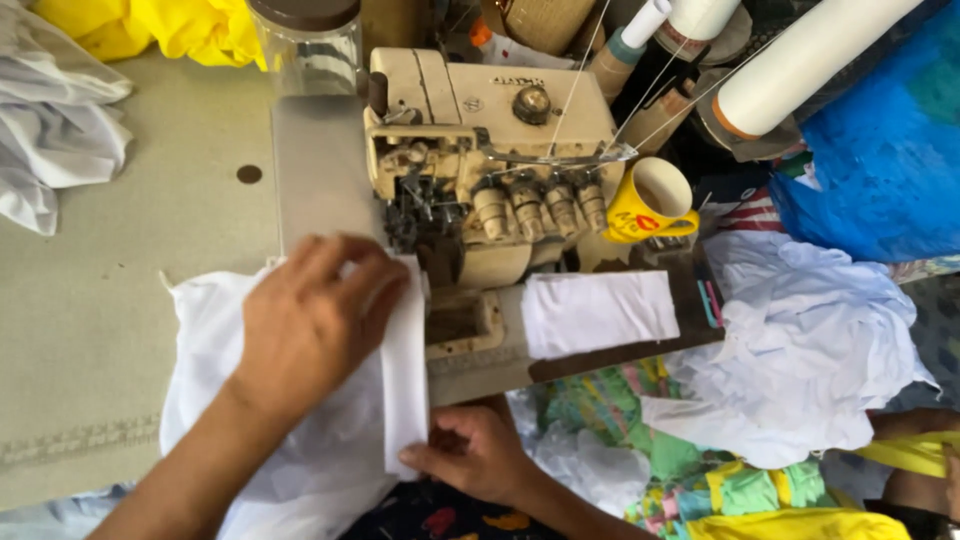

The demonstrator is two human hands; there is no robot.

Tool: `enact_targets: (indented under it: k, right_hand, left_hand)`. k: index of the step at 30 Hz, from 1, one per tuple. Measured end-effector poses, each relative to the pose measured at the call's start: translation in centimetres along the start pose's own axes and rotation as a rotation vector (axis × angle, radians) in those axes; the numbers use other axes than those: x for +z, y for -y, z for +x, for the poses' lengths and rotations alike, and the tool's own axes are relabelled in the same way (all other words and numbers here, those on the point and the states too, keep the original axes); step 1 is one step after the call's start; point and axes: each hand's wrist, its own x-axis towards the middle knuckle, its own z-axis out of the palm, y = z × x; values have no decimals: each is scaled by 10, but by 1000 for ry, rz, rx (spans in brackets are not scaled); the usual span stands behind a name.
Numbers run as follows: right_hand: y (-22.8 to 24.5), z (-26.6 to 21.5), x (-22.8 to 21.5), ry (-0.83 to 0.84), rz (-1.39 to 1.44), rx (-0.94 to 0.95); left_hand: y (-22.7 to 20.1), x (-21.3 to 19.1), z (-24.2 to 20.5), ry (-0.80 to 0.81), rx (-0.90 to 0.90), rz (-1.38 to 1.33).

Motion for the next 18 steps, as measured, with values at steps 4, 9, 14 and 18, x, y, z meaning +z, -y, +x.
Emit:
enact_targets:
  k: [4, 9, 14, 18]
  right_hand:
    - [-5, -5, 0, 134, 91, -10]
    - [-4, -1, 1, 153, 166, 6]
    - [0, -2, 0, 82, 155, 8]
    - [1, -11, -7, 121, 197, 79]
  left_hand:
    - [-15, 2, -18, 89, 36, 124]
    - [-20, 21, -31, 101, 6, 267]
    - [-22, 26, -35, 116, -16, 270]
    - [-11, 9, -47, 108, 50, 9]
